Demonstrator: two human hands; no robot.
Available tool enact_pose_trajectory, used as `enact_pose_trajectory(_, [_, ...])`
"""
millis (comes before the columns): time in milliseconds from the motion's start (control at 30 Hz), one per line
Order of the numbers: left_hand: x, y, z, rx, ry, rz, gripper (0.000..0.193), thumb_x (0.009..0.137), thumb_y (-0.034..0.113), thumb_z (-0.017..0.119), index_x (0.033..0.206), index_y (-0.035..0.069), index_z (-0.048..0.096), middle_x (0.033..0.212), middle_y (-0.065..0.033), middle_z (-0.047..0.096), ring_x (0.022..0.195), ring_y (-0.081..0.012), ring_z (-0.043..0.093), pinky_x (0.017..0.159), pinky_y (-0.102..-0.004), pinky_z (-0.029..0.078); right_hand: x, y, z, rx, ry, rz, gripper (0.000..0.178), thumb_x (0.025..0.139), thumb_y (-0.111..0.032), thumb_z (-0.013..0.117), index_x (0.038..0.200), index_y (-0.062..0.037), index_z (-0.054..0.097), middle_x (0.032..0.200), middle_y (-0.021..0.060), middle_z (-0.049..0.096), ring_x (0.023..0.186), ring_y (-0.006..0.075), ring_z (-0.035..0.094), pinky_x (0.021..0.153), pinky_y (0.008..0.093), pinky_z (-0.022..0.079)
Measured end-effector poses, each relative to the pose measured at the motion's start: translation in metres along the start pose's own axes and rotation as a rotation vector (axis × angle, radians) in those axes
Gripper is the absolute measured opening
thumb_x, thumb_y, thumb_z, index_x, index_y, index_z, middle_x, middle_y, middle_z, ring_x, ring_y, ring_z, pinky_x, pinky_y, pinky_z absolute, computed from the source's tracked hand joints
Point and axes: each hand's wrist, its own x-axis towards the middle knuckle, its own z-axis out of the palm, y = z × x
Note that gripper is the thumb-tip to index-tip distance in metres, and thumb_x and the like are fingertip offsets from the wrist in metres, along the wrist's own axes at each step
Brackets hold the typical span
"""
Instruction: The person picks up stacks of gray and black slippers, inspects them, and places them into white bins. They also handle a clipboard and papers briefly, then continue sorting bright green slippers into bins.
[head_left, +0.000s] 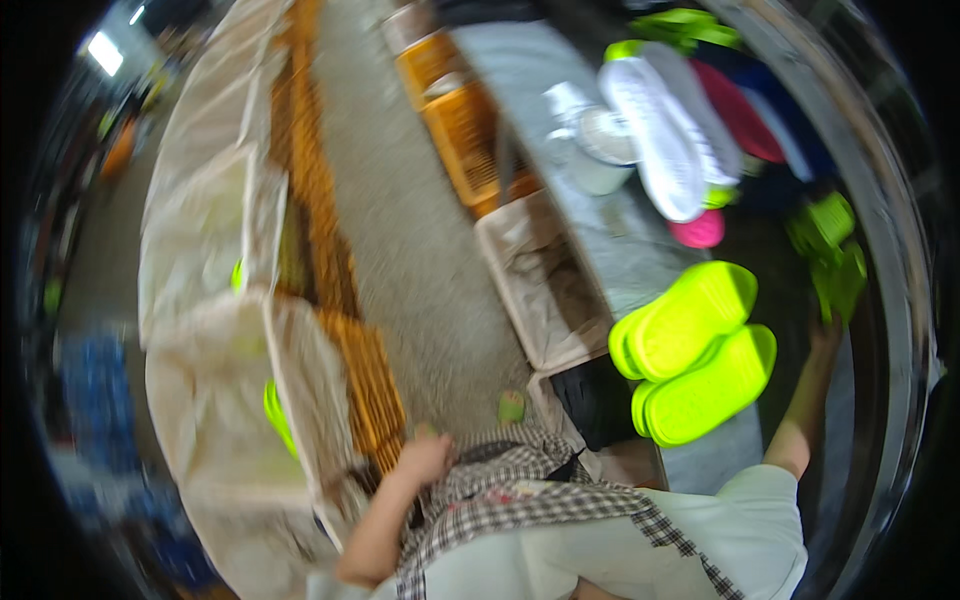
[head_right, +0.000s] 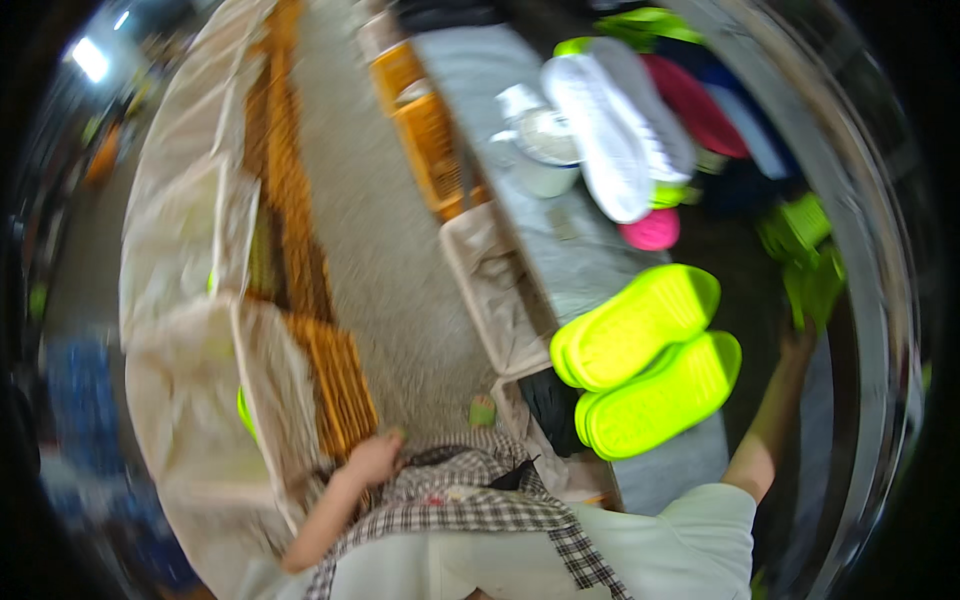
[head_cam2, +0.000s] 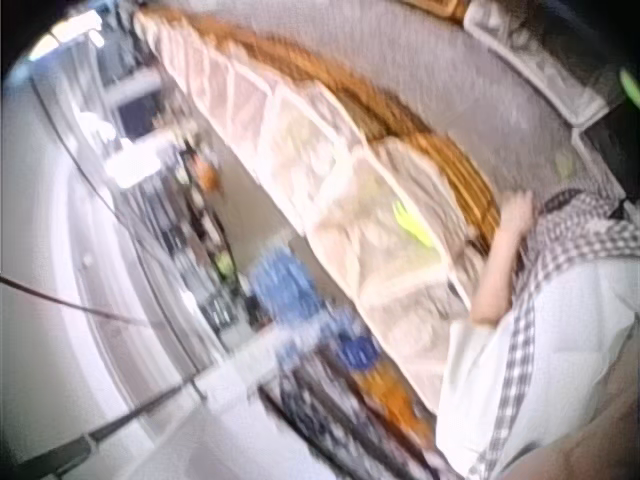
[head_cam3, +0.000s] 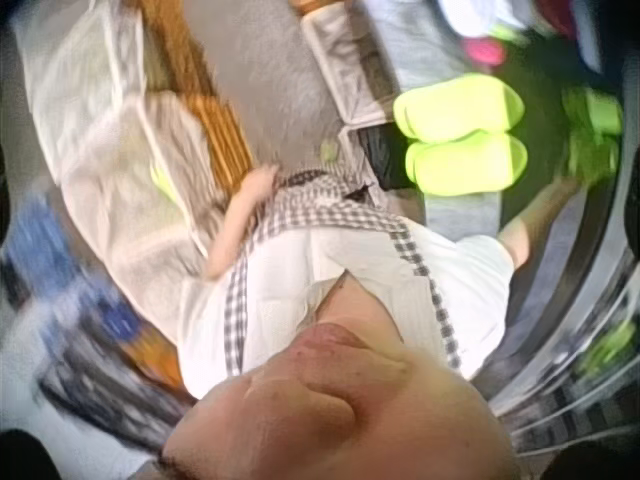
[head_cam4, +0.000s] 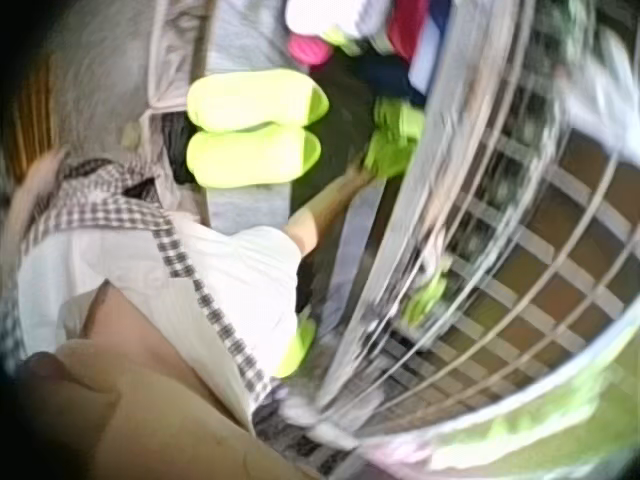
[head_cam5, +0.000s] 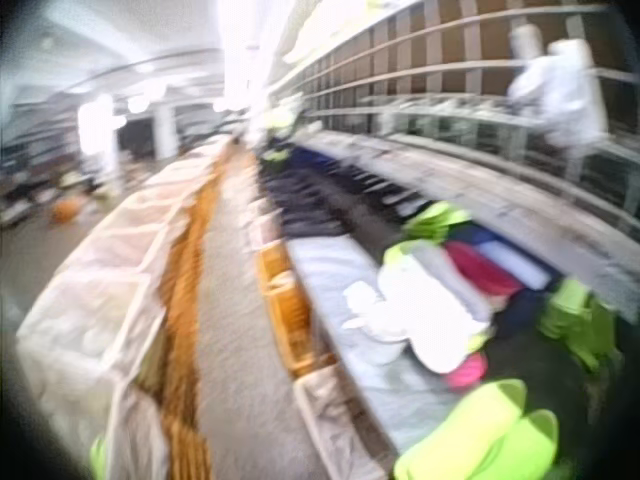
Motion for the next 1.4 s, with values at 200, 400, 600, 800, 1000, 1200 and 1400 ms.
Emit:
enact_pose_trajectory(200, [0.004,-0.025,-0.019,0.068,0.062,0.181,0.041,0.082,0.027,0.059,0.116,0.006,0.053,0.102,-0.0197,0.06,0.094,-0.0369,0.058,0.082,-0.0435,0.047,-0.27,0.03,0.121,0.14,-0.083,0.114,0.033,0.081,-0.002,0.054,0.113,0.0044,0.05,0.105,0.0199,0.058,0.095,0.0339,0.056,0.086,0.0447,0.05])
enact_pose_trajectory(400, [-0.003,-0.055,-0.043,-0.069,0.16,0.345,0.047,0.083,0.027,0.061,0.123,0.005,0.05,0.12,-0.023,0.051,0.108,-0.037,0.053,0.089,-0.0405,0.045,-0.495,0.066,0.216,0.218,-0.163,0.306,0.039,0.082,-0.007,0.046,0.119,0.0057,0.047,0.115,0.0224,0.052,0.099,0.0349,0.053,0.085,0.0402,0.052])
enact_pose_trajectory(600, [-0.037,-0.029,-0.108,-0.552,0.315,0.509,0.068,0.081,0.017,0.065,0.138,0.008,0.028,0.142,-0.0224,0.025,0.12,-0.0383,0.044,0.095,-0.0428,0.043,-0.612,0.119,0.253,-0.02,-0.337,0.38,0.052,0.076,-0.002,0.051,0.127,0.0018,0.043,0.127,0.0195,0.048,0.115,0.034,0.049,0.095,0.0465,0.046])
enact_pose_trajectory(800, [-0.095,0.027,-0.157,-1.482,0.24,0.734,0.075,0.093,0.029,0.049,0.145,0.017,-0.005,0.15,-0.0168,0.003,0.134,-0.0372,0.023,0.096,-0.0497,0.041,-0.636,0.224,0.278,-0.382,-0.65,0.606,0.07,0.074,0.001,0.055,0.138,-0.003,0.027,0.131,0.0155,0.045,0.125,0.0299,0.042,0.105,0.0453,0.032])
enact_pose_trajectory(1000, [-0.079,0.008,-0.173,-2.153,0.357,0.783,0.056,0.096,0.041,0.04,0.139,0.006,0.029,0.14,-0.0108,0.037,0.127,-0.027,0.038,0.105,-0.0418,0.03,-0.658,0.318,0.298,-1.224,-1.18,-0.34,0.089,0.07,-0.017,0.072,0.142,-0.0062,0.02,0.127,0.0224,0.032,0.119,0.0359,0.038,0.1,0.039,0.033])
enact_pose_trajectory(1200, [-0.062,-0.045,-0.147,-2.176,0.193,1.147,0.056,0.092,0.041,0.046,0.135,0.006,0.036,0.133,-0.0124,0.046,0.119,-0.0286,0.046,0.099,-0.0424,0.038,-0.666,0.334,0.306,-1.194,-1.509,-0.665,0.109,0.055,-0.038,0.086,0.14,-0.011,0.023,0.12,0.0237,0.032,0.107,0.0406,0.041,0.091,0.0425,0.039])
enact_pose_trajectory(1400, [-0.053,-0.059,-0.119,-2.283,0.209,1.054,0.053,0.09,0.039,0.051,0.13,0.005,0.042,0.123,-0.0142,0.053,0.108,-0.0291,0.055,0.086,-0.0417,0.049,-0.678,0.342,0.311,-1.043,-1.533,-0.603,0.126,0.052,-0.039,0.088,0.143,-0.0038,0.009,0.127,0.0225,0.029,0.117,0.0378,0.037,0.096,0.0427,0.035])
